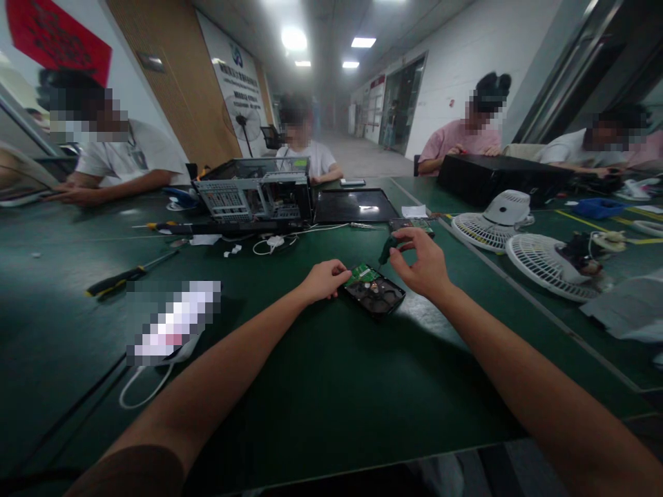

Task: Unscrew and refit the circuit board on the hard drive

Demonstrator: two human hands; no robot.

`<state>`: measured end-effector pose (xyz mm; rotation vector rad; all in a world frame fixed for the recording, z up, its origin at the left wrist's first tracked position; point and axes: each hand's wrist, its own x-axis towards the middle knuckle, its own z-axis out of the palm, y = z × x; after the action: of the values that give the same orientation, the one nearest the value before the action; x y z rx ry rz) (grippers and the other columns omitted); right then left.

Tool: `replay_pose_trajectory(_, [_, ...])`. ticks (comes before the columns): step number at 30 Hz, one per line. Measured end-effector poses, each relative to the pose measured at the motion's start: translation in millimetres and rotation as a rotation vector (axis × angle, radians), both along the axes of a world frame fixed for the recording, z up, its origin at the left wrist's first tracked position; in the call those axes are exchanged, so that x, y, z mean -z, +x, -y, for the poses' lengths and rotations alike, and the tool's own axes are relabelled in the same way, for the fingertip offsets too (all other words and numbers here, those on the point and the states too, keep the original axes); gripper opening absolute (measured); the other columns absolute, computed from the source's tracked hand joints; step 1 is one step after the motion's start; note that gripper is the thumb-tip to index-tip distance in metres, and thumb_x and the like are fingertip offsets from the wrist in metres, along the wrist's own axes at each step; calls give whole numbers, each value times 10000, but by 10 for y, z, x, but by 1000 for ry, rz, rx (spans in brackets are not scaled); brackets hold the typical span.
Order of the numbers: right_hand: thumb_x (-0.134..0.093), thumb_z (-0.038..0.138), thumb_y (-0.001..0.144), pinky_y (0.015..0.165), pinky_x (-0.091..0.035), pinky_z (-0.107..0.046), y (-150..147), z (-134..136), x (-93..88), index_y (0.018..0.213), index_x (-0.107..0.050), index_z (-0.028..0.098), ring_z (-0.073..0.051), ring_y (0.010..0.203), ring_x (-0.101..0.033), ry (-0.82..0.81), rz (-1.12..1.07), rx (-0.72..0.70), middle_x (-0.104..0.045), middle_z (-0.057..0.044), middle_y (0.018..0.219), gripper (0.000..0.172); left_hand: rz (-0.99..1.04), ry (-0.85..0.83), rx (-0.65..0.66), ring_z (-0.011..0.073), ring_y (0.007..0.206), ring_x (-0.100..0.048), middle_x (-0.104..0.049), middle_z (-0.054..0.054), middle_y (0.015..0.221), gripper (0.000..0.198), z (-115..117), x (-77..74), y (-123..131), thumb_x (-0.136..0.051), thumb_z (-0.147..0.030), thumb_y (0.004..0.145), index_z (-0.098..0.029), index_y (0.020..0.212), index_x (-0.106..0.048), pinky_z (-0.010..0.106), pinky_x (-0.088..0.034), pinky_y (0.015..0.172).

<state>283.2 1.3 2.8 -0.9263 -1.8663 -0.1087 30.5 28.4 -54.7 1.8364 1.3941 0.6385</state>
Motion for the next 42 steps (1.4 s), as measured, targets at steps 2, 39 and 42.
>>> replay_pose_trajectory(2, [-644, 249, 872, 762, -588, -390, -4, -5, -4, 1144, -573, 230, -215, 866, -686, 17, 0, -25, -675, -82, 1134, 282, -2, -1, 1, 85, 495, -620, -706, 40, 939, 282, 0, -1, 1, -613, -426, 961, -181, 1098, -643, 177, -436, 377])
replay_pose_trajectory(39, [-542, 262, 966, 943, -560, -470, -24, -70, 163, 1512, -364, 253, -230, 911, -717, -93, 73, -106, -637, -124, 1338, 574, 12, -7, 3, 82, 499, -625, -716, 55, 985, 288, -11, 8, -3, -616, -431, 961, -187, 1111, -647, 166, -425, 372])
replay_pose_trajectory(42, [-592, 325, 957, 851, -584, -432, -35, -83, 170, 1441, -441, 249, -224, 850, -698, -124, 41, -66, -675, -111, 1264, 513, 8, -8, -4, 79, 492, -621, -717, 48, 962, 284, -13, 13, -3, -617, -430, 961, -189, 1109, -647, 163, -422, 377])
